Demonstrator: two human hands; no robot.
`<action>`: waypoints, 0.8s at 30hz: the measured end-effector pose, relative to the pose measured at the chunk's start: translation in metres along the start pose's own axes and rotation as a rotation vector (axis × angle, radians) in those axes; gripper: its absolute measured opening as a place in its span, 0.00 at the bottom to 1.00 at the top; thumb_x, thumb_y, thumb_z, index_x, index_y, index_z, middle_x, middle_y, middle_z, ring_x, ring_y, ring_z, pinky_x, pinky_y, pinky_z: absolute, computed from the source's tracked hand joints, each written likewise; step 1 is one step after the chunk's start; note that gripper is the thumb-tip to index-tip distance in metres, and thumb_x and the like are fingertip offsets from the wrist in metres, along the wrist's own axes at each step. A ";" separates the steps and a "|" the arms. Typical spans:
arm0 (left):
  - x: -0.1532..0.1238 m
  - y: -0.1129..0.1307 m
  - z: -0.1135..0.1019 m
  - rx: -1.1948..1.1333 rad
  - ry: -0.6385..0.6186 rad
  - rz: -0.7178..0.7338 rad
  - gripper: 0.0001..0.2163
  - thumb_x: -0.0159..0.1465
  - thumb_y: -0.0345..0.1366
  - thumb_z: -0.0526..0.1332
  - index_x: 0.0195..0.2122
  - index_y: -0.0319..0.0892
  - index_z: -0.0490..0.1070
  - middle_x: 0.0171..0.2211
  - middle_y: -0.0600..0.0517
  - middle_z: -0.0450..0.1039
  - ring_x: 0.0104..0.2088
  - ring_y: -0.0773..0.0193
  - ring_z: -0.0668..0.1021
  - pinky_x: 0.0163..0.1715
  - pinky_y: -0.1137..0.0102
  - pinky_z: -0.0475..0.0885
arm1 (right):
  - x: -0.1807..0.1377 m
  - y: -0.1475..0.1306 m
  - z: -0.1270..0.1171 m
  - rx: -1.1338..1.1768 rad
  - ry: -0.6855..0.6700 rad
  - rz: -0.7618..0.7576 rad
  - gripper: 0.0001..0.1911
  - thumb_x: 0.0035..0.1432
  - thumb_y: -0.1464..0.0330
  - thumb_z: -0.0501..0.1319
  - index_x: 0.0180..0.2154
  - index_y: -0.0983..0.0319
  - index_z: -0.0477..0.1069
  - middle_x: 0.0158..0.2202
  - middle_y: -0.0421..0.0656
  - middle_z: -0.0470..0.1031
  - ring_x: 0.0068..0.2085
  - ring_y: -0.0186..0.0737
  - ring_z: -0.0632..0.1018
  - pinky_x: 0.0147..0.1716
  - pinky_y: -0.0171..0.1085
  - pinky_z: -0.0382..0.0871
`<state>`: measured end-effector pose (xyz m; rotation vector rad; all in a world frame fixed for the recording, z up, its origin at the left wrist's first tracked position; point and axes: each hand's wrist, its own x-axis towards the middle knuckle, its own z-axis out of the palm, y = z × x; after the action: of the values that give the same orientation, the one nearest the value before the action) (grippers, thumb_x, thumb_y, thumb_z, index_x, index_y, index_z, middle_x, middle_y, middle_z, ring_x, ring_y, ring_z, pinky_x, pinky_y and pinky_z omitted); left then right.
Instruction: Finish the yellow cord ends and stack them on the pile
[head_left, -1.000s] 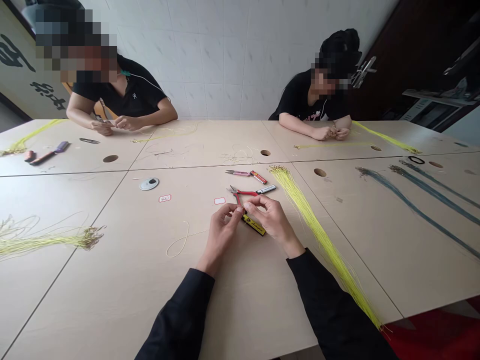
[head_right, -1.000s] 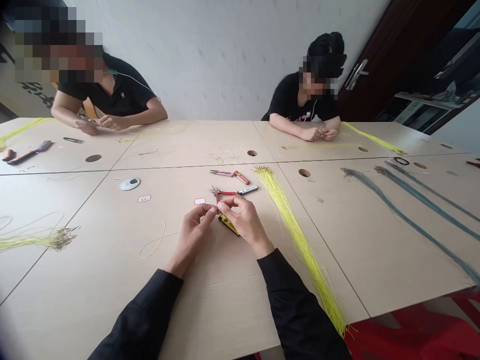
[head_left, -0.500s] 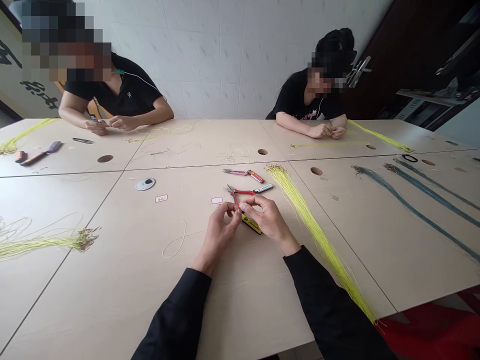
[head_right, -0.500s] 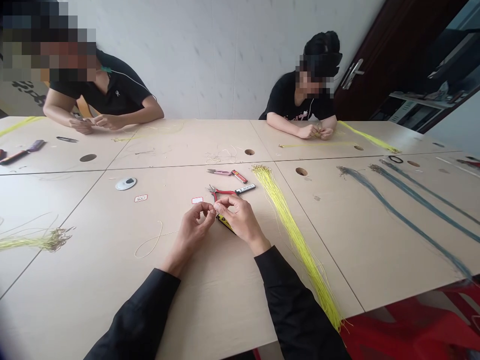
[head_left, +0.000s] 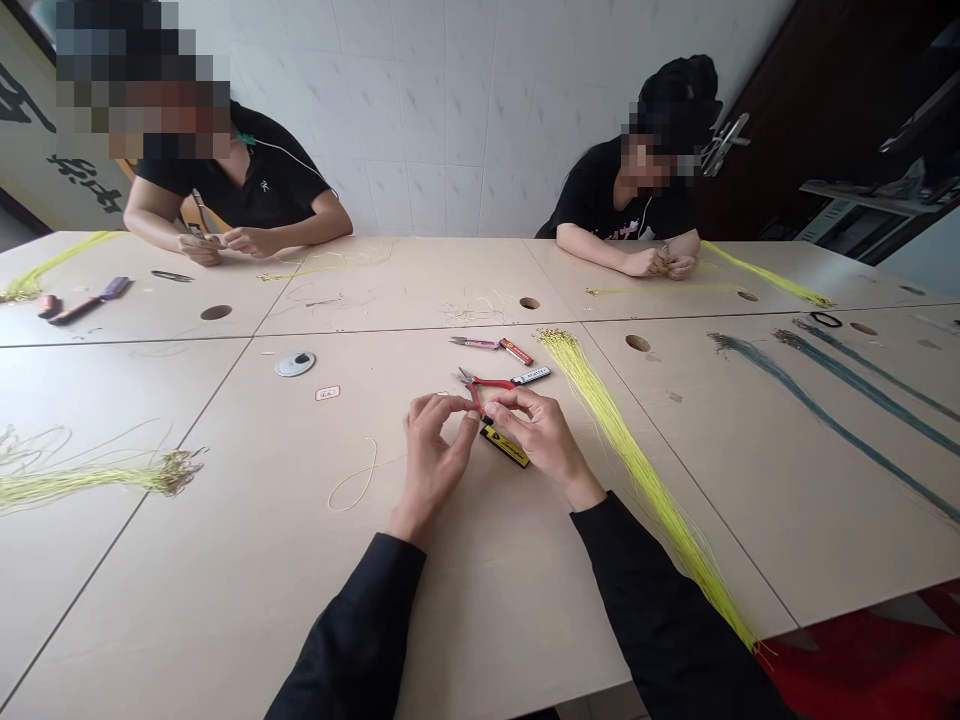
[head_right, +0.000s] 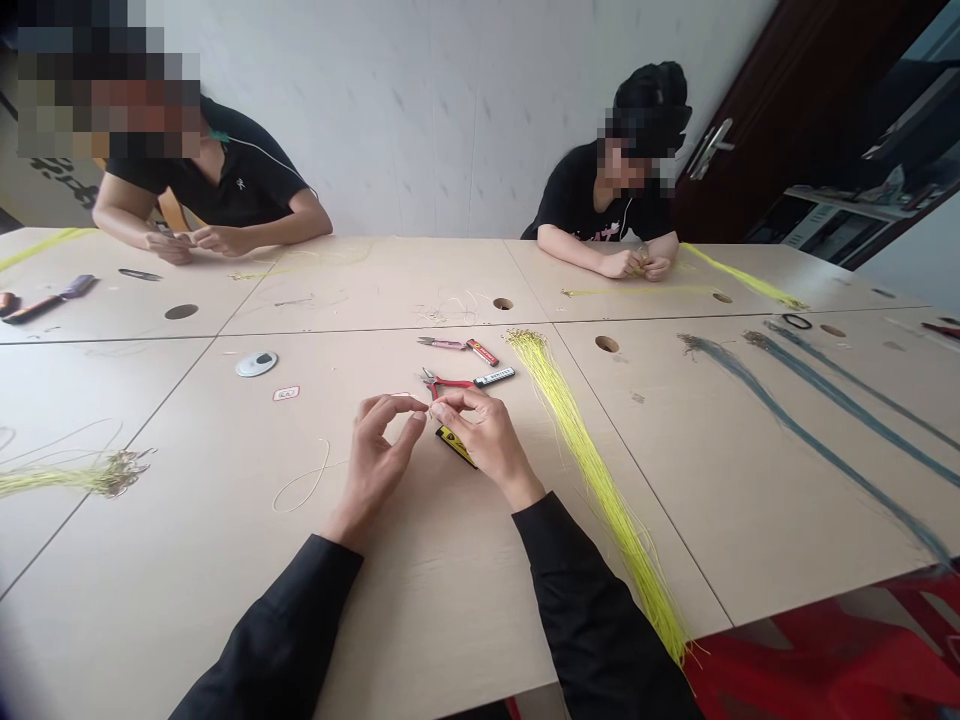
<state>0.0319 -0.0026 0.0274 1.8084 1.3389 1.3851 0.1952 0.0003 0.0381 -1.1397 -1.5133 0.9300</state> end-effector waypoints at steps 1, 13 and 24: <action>0.000 0.000 0.001 -0.007 -0.024 -0.010 0.05 0.65 0.39 0.61 0.37 0.48 0.76 0.40 0.50 0.78 0.51 0.54 0.72 0.55 0.58 0.63 | 0.000 0.000 0.000 -0.007 -0.002 -0.004 0.14 0.62 0.57 0.63 0.37 0.60 0.78 0.38 0.43 0.79 0.43 0.43 0.78 0.47 0.40 0.70; 0.003 -0.005 0.008 -0.248 -0.079 -0.235 0.10 0.66 0.43 0.59 0.31 0.42 0.70 0.32 0.52 0.73 0.34 0.63 0.72 0.39 0.69 0.66 | 0.000 0.010 -0.009 -0.455 -0.092 0.065 0.12 0.56 0.58 0.66 0.34 0.59 0.73 0.33 0.42 0.75 0.34 0.41 0.74 0.36 0.40 0.68; 0.002 -0.007 0.008 -0.317 -0.096 -0.245 0.13 0.66 0.47 0.59 0.33 0.42 0.70 0.33 0.51 0.73 0.33 0.64 0.72 0.35 0.71 0.65 | -0.002 0.010 -0.002 -0.112 -0.028 0.161 0.13 0.64 0.60 0.57 0.47 0.59 0.66 0.32 0.40 0.73 0.31 0.38 0.76 0.34 0.40 0.73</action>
<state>0.0363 0.0033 0.0198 1.4329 1.1709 1.2784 0.1991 0.0012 0.0288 -1.3505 -1.5285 0.9826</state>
